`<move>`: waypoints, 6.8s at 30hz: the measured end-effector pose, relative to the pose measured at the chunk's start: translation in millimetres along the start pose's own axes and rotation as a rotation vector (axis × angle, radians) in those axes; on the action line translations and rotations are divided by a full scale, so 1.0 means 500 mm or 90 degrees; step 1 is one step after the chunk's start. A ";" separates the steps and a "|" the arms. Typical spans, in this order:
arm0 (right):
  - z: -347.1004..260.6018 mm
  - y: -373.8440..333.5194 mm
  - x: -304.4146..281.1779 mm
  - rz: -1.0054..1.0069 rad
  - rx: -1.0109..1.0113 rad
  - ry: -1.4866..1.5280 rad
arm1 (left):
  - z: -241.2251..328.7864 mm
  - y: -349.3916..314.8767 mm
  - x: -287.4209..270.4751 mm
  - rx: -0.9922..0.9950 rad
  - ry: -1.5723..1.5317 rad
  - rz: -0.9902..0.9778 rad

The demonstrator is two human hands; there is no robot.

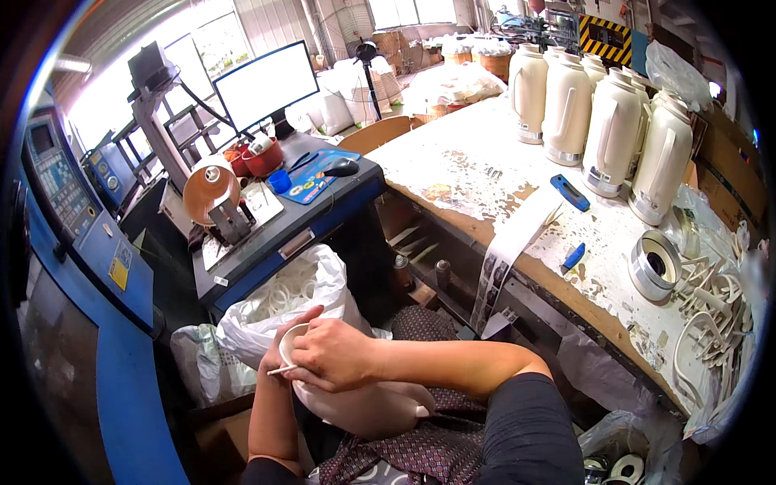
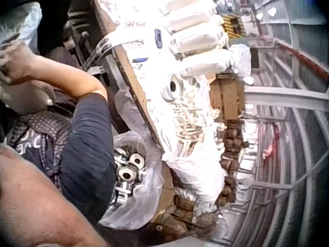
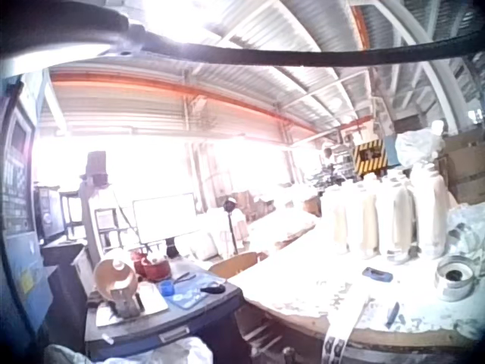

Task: The person assembles white plastic kettles by attaching handles and applying labels. They pick up a kettle body, attach a handle, apply a sticker label to the side, and then place a metal band around the base. The process is repeated for multiple units.

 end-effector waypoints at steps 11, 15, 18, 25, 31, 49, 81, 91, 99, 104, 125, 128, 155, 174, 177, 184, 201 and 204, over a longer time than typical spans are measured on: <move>-0.014 0.091 -0.104 0.088 -0.054 -0.087 | 0.168 0.037 0.026 0.229 0.121 0.037; 0.022 0.041 -0.076 0.101 0.010 0.138 | -0.048 -0.040 0.031 -0.009 0.188 0.153; -0.007 0.055 -0.178 0.076 0.073 -0.307 | -0.275 -0.187 -0.013 0.024 0.442 0.302; 0.427 0.135 -0.089 0.088 0.417 -0.231 | -0.221 -0.131 -0.011 0.183 0.679 0.236; 0.480 0.110 0.397 -0.178 0.233 -0.256 | -0.262 -0.148 -0.034 0.105 0.683 0.250; 0.236 -0.410 0.086 -0.042 0.705 -0.233 | -0.197 -0.181 -0.024 0.245 0.641 0.248; 0.010 -0.156 -0.067 -0.395 0.236 0.003 | -0.058 -0.049 0.221 0.291 0.725 0.192; 0.040 -0.220 -0.144 -0.028 0.567 0.841 | -0.062 -0.055 0.185 0.306 0.630 0.210; -0.001 -0.217 -0.086 0.020 0.445 0.425 | -0.062 -0.050 0.201 0.268 0.616 0.219; -0.008 -0.199 -0.082 -0.089 0.181 0.102 | -0.056 -0.042 0.214 0.279 0.613 0.202; -0.015 -0.199 -0.102 -0.523 0.187 -0.049 | -0.081 -0.051 0.270 0.263 0.801 0.103; -0.038 -0.219 -0.109 -0.526 0.215 -0.037 | -0.068 -0.050 0.271 0.226 0.867 0.017; 0.367 -0.150 -0.104 0.113 0.735 0.472 | 0.361 0.122 -0.477 0.428 1.033 0.715; 0.733 0.641 0.250 0.170 0.531 0.251 | 0.132 -0.340 -0.542 0.410 0.193 0.826; 0.714 0.632 0.224 0.116 0.459 0.002 | 0.015 -0.509 -0.438 0.284 0.226 0.889; 0.584 0.612 0.142 0.156 0.279 -0.287 | -0.128 -0.616 -0.282 0.064 0.286 0.946; -0.019 -0.251 0.056 0.196 0.486 0.228 | -0.132 -0.277 -0.001 0.089 0.701 0.417; 0.026 -0.316 0.007 0.327 0.465 0.166 | -0.137 -0.237 0.033 0.238 0.729 0.238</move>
Point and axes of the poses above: each hand's wrist, its own y-axis towards the middle knuckle, its own x-axis out of the palm, z = x × y, the point moved 4 cm from there along y, towards the middle knuckle, and after that the axes turned 7 degrees about x, right-handed, at the moved point
